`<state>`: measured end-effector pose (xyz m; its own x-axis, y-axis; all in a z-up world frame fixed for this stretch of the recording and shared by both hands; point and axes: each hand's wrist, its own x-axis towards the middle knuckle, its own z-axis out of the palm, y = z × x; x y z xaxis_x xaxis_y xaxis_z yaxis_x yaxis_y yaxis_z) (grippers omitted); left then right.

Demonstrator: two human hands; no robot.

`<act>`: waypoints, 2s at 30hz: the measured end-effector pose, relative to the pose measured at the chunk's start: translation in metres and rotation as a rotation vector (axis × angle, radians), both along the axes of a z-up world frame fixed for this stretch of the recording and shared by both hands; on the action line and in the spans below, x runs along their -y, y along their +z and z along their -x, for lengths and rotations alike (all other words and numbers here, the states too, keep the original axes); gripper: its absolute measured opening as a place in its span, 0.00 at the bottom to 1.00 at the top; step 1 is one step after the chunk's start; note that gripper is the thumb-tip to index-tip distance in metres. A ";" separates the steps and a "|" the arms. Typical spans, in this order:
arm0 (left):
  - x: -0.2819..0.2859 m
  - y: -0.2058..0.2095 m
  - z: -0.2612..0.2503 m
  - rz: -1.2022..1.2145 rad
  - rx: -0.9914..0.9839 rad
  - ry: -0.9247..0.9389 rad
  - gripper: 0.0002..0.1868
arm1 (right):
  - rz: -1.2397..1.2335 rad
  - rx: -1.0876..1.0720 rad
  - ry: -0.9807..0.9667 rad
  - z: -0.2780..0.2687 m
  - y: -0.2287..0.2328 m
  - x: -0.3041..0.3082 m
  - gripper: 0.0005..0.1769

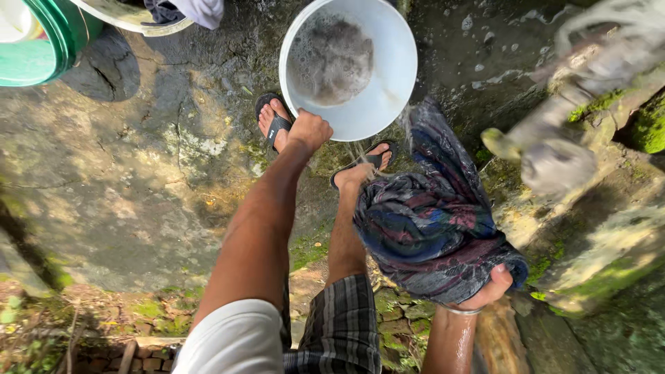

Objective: The person washes clothes by hand in a bucket, adds detergent from a bottle, and rinses the clothes under a tap.

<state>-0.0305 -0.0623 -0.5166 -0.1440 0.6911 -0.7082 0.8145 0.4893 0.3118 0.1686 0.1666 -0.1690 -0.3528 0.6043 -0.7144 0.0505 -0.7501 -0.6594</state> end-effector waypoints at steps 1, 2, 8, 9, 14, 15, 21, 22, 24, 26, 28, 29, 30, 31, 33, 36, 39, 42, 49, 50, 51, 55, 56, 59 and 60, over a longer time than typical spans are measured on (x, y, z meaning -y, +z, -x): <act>-0.005 0.012 0.001 -0.032 0.018 -0.023 0.08 | 0.002 -0.011 -0.019 -0.008 0.000 -0.005 0.47; -0.008 0.026 0.000 -0.029 0.007 -0.042 0.08 | -0.008 -0.011 -0.039 -0.018 -0.003 -0.014 0.45; -0.066 0.149 0.026 -0.247 0.063 -0.152 0.15 | 0.093 -0.028 -0.236 -0.093 -0.023 -0.055 0.37; -0.081 0.168 0.030 -0.047 0.148 -0.135 0.20 | 0.095 -0.064 -0.248 -0.102 -0.024 -0.060 0.34; -0.213 0.175 0.025 0.237 0.270 -0.410 0.34 | -0.031 -0.158 -0.319 -0.143 -0.027 -0.084 0.27; -0.238 0.170 0.018 0.287 0.294 -0.432 0.26 | -0.045 -0.231 -0.327 -0.152 -0.027 -0.088 0.24; -0.344 0.159 -0.049 0.416 0.411 -0.539 0.19 | 0.109 -0.231 -0.539 -0.193 -0.043 -0.090 0.28; -0.354 0.161 -0.061 0.438 0.428 -0.545 0.19 | 0.108 -0.231 -0.558 -0.199 -0.046 -0.087 0.28; -0.367 0.165 -0.077 0.461 0.452 -0.577 0.19 | 0.161 -0.225 -0.563 -0.208 -0.055 -0.084 0.29; -0.375 0.170 -0.089 0.476 0.462 -0.594 0.19 | 0.193 -0.247 -0.578 -0.216 -0.061 -0.079 0.27; -0.379 0.173 -0.099 0.485 0.463 -0.596 0.19 | 0.226 -0.263 -0.581 -0.222 -0.064 -0.076 0.25; -0.379 0.174 -0.102 0.486 0.464 -0.593 0.19 | 0.223 -0.236 -0.590 -0.222 -0.065 -0.076 0.26; -0.377 0.176 -0.104 0.491 0.465 -0.592 0.19 | 0.221 -0.208 -0.598 -0.221 -0.065 -0.075 0.26; -0.375 0.176 -0.105 0.499 0.464 -0.586 0.19 | 0.223 -0.210 -0.597 -0.220 -0.064 -0.076 0.26; -0.367 0.176 -0.103 0.521 0.472 -0.576 0.19 | 0.200 -0.200 -0.599 -0.214 -0.060 -0.077 0.25; -0.354 0.172 -0.094 0.573 0.508 -0.551 0.19 | 0.168 -0.266 -0.570 -0.202 -0.055 -0.076 0.23; -0.323 0.164 -0.076 0.670 0.567 -0.508 0.20 | 0.186 -0.218 -0.570 -0.195 -0.055 -0.075 0.23; -0.285 0.153 -0.056 0.726 0.434 -0.536 0.20 | 0.141 -0.228 -0.544 -0.188 -0.057 -0.074 0.23; -0.173 0.111 -0.015 0.669 -0.080 -0.596 0.20 | 0.109 -0.152 -0.492 -0.176 -0.059 -0.073 0.25; -0.154 0.104 -0.006 0.594 -0.136 -0.525 0.20 | 0.148 -0.142 -0.476 -0.175 -0.058 -0.073 0.25; -0.135 0.097 0.003 0.497 -0.199 -0.434 0.21 | 0.182 -0.132 -0.460 -0.175 -0.059 -0.075 0.26; -0.086 0.076 0.027 0.296 -0.358 -0.441 0.11 | 0.208 -0.139 -0.398 -0.174 -0.060 -0.078 0.26; -0.083 0.070 0.027 0.295 -0.353 -0.432 0.11 | 0.158 -0.112 -0.385 -0.172 -0.059 -0.079 0.26; -0.081 0.054 0.022 0.129 -0.348 -0.114 0.07 | 0.129 -0.062 -0.377 -0.159 -0.052 -0.083 0.26; -0.089 0.047 0.014 0.137 -0.392 -0.123 0.08 | 0.152 -0.041 -0.393 -0.154 -0.050 -0.085 0.26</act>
